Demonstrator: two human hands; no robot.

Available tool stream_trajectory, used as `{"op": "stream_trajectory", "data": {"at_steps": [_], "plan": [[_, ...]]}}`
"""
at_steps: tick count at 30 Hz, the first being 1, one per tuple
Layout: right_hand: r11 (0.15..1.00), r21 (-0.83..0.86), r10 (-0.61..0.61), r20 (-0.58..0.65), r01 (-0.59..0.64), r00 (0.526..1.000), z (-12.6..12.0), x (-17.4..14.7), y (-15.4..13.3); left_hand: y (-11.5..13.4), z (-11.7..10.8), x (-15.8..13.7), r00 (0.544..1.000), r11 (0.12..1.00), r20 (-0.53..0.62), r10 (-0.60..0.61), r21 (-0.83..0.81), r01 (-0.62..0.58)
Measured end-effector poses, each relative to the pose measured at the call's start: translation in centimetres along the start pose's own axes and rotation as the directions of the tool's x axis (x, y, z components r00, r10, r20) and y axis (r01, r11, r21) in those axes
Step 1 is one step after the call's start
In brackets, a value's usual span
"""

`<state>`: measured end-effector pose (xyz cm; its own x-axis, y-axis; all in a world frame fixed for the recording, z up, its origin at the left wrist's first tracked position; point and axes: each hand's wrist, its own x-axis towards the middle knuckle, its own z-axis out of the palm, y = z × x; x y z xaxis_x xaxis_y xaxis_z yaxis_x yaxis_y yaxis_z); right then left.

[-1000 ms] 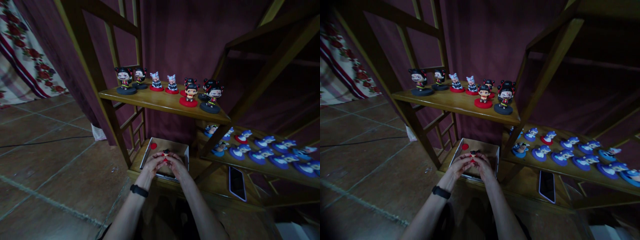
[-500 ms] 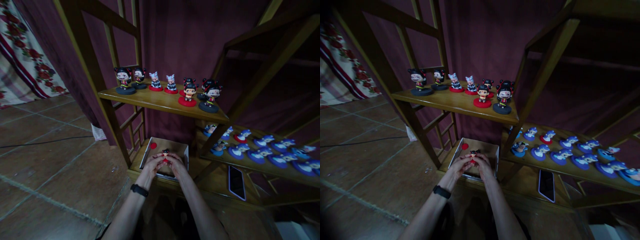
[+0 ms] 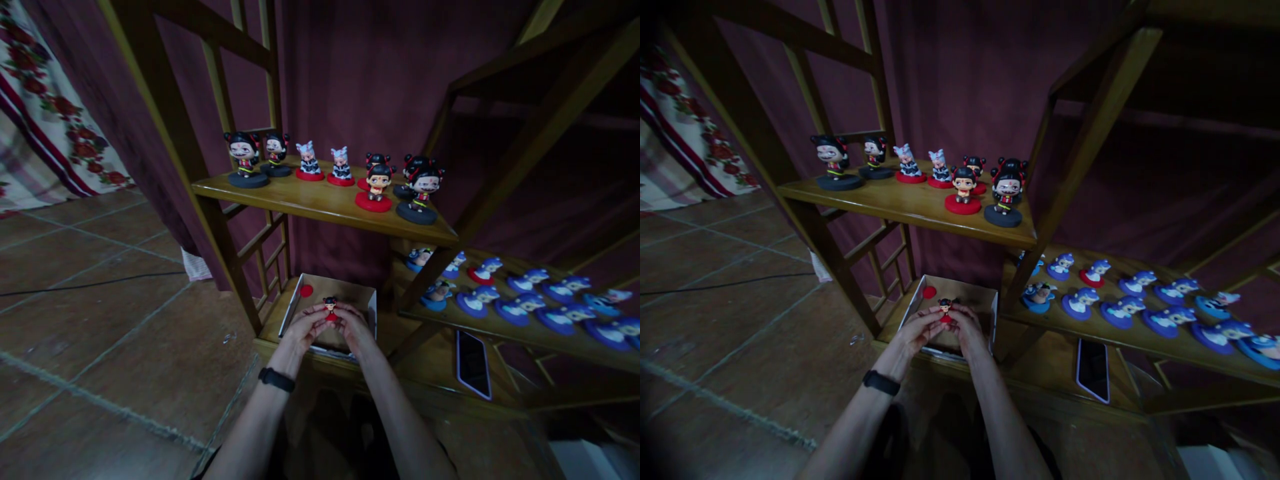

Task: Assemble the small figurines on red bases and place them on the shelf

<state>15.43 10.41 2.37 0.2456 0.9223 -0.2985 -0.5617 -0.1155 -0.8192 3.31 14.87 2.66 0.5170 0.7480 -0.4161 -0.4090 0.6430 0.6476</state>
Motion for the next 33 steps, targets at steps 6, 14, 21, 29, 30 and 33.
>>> {"op": "stream_trajectory", "data": {"at_steps": [6, 14, 21, 29, 30, 33], "plan": [[1.0, -0.008, -0.025, -0.005, 0.025, 1.0, 0.27, -0.34, -0.11, -0.21, -0.21, 0.06, 1.0, 0.999, -0.009, 0.015, 0.033, -0.015], [0.999, -0.004, -0.043, -0.023, 0.043, 0.999, 0.15, -0.11, -0.04, -0.66, 0.08, 0.02, 0.998, 0.998, -0.046, 0.032, 0.053, -0.03], [1.0, -0.001, -0.021, 0.005, 0.021, 1.0, -0.05, 0.02, -0.15, -0.45, -0.05, -0.04, 0.999, 0.999, -0.043, 0.029, 0.03, -0.028], [1.0, 0.004, 0.005, 0.028, -0.005, 1.0, -0.18, 0.11, 0.12, -0.33, -0.21, 0.0, 0.996, 0.998, -0.076, 0.05, 0.037, -0.047], [1.0, 0.006, 0.002, 0.031, -0.002, 1.0, -0.16, 0.09, 0.12, -0.32, -0.17, -0.01, 0.995, 0.998, -0.083, 0.054, 0.041, -0.051], [1.0, 0.017, -0.011, 0.042, 0.01, 0.999, -0.08, 0.06, 0.12, -0.3, -0.04, -0.09, 0.994, 0.996, -0.088, 0.068, 0.061, -0.062]]}}
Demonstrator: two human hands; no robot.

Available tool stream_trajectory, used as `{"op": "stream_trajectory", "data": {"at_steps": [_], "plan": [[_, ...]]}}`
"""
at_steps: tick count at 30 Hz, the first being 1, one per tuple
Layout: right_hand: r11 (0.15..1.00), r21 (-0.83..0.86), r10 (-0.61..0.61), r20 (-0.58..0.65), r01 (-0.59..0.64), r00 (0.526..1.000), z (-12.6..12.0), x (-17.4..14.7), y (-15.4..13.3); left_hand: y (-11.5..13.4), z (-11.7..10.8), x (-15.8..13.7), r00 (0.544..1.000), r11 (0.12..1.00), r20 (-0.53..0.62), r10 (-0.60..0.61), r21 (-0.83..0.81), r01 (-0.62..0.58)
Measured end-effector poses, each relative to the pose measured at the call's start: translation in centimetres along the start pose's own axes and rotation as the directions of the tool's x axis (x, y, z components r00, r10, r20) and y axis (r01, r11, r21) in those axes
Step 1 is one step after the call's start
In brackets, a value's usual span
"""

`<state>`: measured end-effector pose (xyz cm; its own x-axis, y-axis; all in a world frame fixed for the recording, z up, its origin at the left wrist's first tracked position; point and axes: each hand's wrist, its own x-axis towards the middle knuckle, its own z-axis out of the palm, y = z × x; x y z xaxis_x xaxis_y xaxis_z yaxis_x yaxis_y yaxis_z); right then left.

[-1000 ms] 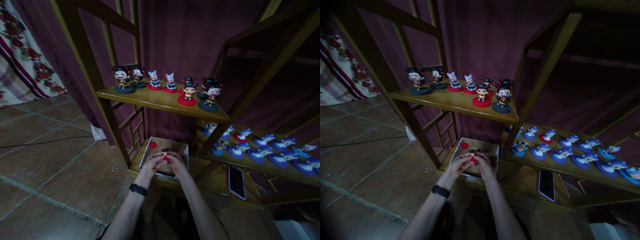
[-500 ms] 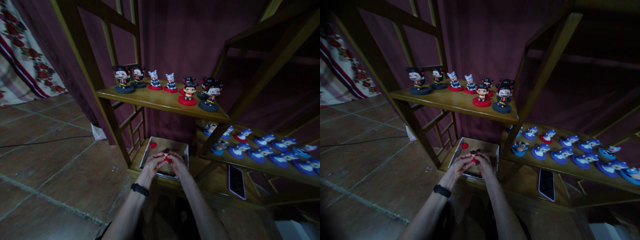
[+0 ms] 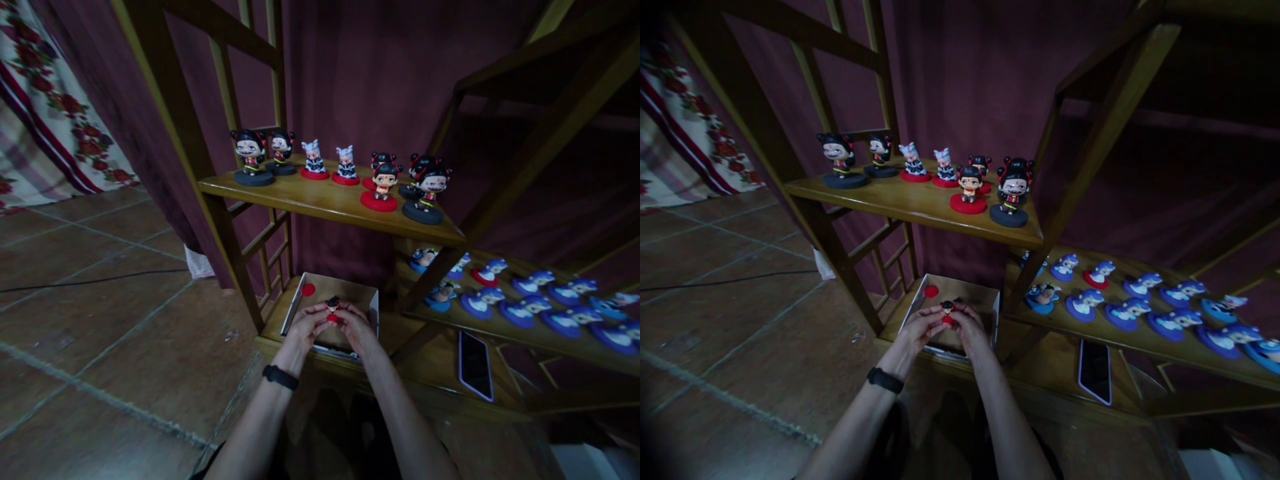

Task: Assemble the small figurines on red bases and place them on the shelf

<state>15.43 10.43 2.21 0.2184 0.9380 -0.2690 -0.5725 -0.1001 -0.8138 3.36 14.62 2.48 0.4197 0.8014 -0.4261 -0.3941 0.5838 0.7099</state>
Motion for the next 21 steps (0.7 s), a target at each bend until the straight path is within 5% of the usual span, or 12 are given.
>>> {"op": "stream_trajectory", "data": {"at_steps": [9, 21], "plan": [[1.0, 0.014, -0.02, -0.03, 0.02, 0.999, 0.08, 0.13, 0.59, -0.45, -0.38, 0.29, 1.0, 1.0, -0.022, 0.022, 0.019, -0.021], [1.0, 0.023, -0.008, -0.021, 0.008, 1.0, -0.37, 0.39, 0.19, 0.02, -0.12, 0.12, 0.994, 1.0, 0.112, 0.014, 0.002, -0.014]]}}
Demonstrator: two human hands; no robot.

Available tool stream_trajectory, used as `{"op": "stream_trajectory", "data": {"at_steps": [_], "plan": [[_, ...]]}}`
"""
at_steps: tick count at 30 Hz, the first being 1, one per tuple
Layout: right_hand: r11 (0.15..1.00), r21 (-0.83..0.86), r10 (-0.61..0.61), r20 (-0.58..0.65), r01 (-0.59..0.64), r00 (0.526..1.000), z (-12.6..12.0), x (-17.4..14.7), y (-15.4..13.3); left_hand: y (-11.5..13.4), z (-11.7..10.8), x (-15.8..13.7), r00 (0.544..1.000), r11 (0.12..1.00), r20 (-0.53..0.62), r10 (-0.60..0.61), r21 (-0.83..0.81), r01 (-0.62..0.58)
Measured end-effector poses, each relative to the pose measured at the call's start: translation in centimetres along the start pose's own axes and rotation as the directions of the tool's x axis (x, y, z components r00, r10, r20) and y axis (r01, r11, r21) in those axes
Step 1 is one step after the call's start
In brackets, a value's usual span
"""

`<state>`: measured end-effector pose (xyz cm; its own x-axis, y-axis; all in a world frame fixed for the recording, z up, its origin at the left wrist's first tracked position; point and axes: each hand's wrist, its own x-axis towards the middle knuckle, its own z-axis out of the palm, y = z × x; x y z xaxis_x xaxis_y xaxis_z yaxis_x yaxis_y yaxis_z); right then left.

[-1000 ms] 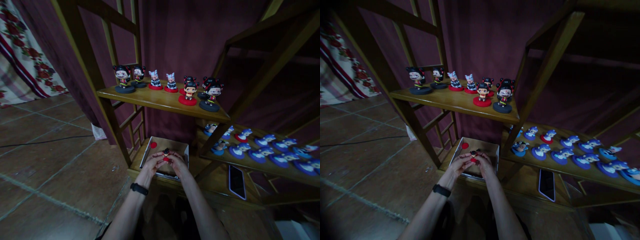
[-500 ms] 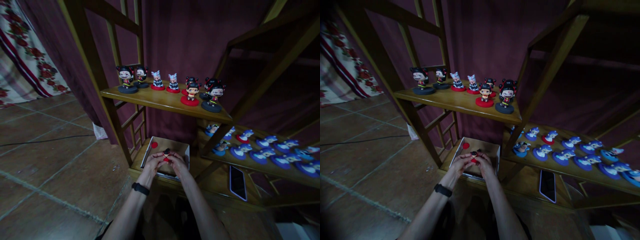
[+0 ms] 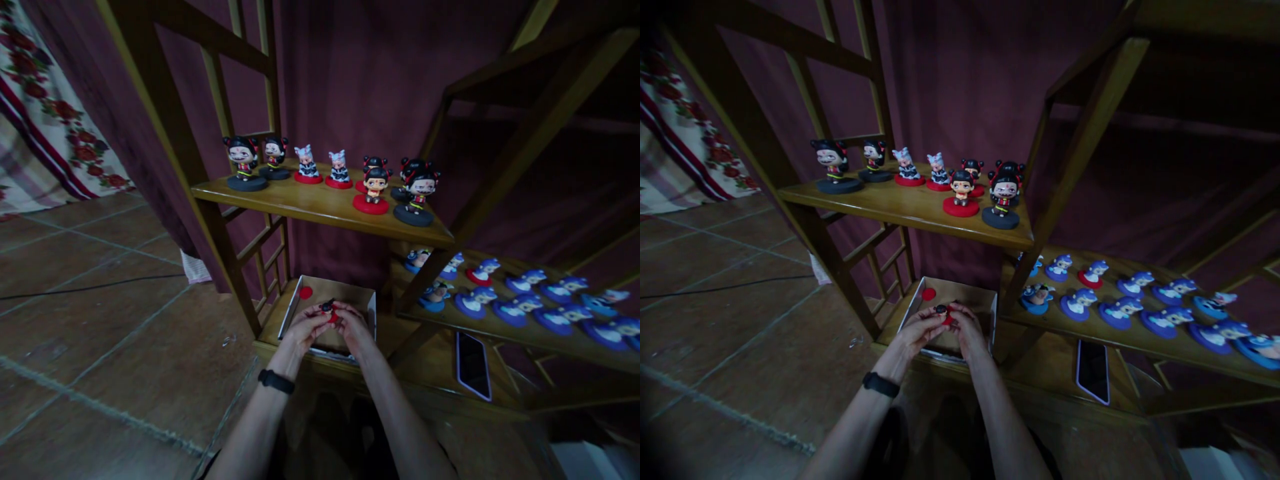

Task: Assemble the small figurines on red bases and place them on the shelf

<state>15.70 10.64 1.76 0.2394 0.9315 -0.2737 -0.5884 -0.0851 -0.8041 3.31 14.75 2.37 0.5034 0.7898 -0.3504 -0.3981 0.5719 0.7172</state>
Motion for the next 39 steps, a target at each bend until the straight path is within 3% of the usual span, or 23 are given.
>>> {"op": "stream_trajectory", "data": {"at_steps": [6, 16, 28, 39], "plan": [[1.0, -0.023, -0.02, 0.019, 0.02, 1.0, 0.2, -0.2, -0.2, -0.4, 0.7, -0.1, 0.991, 0.993, -0.084, 0.103, 0.07, -0.097], [0.999, -0.014, -0.041, -0.009, 0.041, 0.999, 0.7, -0.7, 0.1, -0.9, 0.6, 0.2, 0.985, 0.987, -0.069, 0.156, 0.055, -0.152], [0.998, 0.004, -0.056, -0.036, 0.056, 0.998, 0.3, -0.3, -0.6, 0.1, 0.3, 0.1, 1.0, 1.0, 0.021, 0.023, 0.0, -0.023], [0.998, -0.023, -0.057, 0.007, 0.057, 0.998, 0.8, -0.7, -0.6, 0.0, 0.0, 0.1, 0.998, 1.0, -0.054, 0.022, 0.021, -0.021]]}}
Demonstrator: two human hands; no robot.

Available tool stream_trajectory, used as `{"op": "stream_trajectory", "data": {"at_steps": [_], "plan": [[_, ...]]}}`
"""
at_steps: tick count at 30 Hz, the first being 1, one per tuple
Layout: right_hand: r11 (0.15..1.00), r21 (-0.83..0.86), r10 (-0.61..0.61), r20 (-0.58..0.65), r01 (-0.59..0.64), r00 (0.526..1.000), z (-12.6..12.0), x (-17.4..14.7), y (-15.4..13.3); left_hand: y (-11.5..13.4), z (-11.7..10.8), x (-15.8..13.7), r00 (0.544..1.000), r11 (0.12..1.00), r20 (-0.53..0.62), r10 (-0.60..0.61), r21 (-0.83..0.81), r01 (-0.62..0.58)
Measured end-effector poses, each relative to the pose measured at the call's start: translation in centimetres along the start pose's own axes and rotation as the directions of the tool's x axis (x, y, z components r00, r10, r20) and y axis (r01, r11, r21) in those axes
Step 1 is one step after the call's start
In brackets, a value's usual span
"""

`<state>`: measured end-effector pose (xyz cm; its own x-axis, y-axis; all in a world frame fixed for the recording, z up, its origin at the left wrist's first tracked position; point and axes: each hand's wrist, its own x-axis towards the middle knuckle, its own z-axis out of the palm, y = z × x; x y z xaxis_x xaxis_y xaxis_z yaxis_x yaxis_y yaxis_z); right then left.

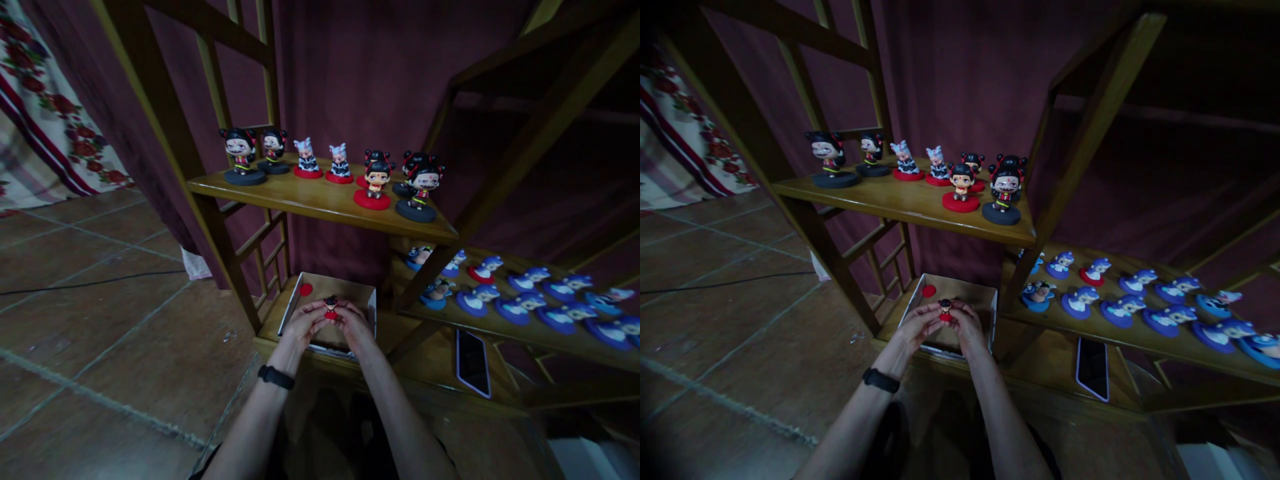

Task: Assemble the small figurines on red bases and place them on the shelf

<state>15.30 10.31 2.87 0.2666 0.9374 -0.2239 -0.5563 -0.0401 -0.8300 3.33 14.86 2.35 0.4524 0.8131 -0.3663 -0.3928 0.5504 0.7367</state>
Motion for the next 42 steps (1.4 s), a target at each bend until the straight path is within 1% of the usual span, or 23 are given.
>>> {"op": "stream_trajectory", "data": {"at_steps": [3, 8, 13, 18, 23, 29, 35, 39, 42], "plan": [[1.0, 0.009, -0.002, 0.009, 0.002, 1.0, 0.05, -0.05, 0.02, -0.19, -0.12, 0.1, 1.0, 1.0, 0.015, 0.008, 0.005, -0.008], [1.0, 0.018, -0.004, 0.02, 0.004, 1.0, 0.05, -0.04, 0.2, -0.17, -0.09, 0.04, 1.0, 1.0, -0.003, 0.014, 0.009, -0.014], [1.0, -0.006, 0.006, -0.006, -0.006, 1.0, 0.02, 0.03, 0.24, 0.07, 0.07, -0.18, 1.0, 1.0, -0.023, -0.015, -0.012, 0.015], [1.0, 0.0, 0.007, -0.03, -0.007, 1.0, -0.1, 0.05, 0.04, 0.23, 0.21, -0.22, 0.999, 0.998, 0.023, -0.049, -0.044, 0.05], [1.0, -0.023, 0.01, -0.023, -0.01, 1.0, -0.14, -0.03, -0.09, 0.23, 0.13, -0.15, 0.998, 0.996, 0.013, -0.06, -0.059, 0.061], [0.993, -0.112, -0.026, 0.021, 0.028, 0.999, -0.06, -0.14, -0.11, -0.03, -0.07, 0.02, 1.0, 0.999, -0.007, -0.01, -0.034, 0.01], [0.983, -0.171, -0.067, 0.022, 0.07, 0.997, -0.16, -0.08, 0.15, 0.1, 0.32, -0.15, 0.998, 0.999, -0.04, 0.05, 0.012, -0.05], [0.968, -0.226, -0.112, 0.02, 0.114, 0.993, -0.17, 0.16, 0.3, 0.17, 0.64, -0.38, 0.993, 0.994, -0.057, 0.105, 0.039, -0.103], [0.957, -0.232, -0.167, 0.04, 0.171, 0.985, 0.0, 0.33, 0.21, 0.3, 0.73, -0.37, 0.987, 0.987, -0.053, 0.152, 0.062, -0.149]]}}
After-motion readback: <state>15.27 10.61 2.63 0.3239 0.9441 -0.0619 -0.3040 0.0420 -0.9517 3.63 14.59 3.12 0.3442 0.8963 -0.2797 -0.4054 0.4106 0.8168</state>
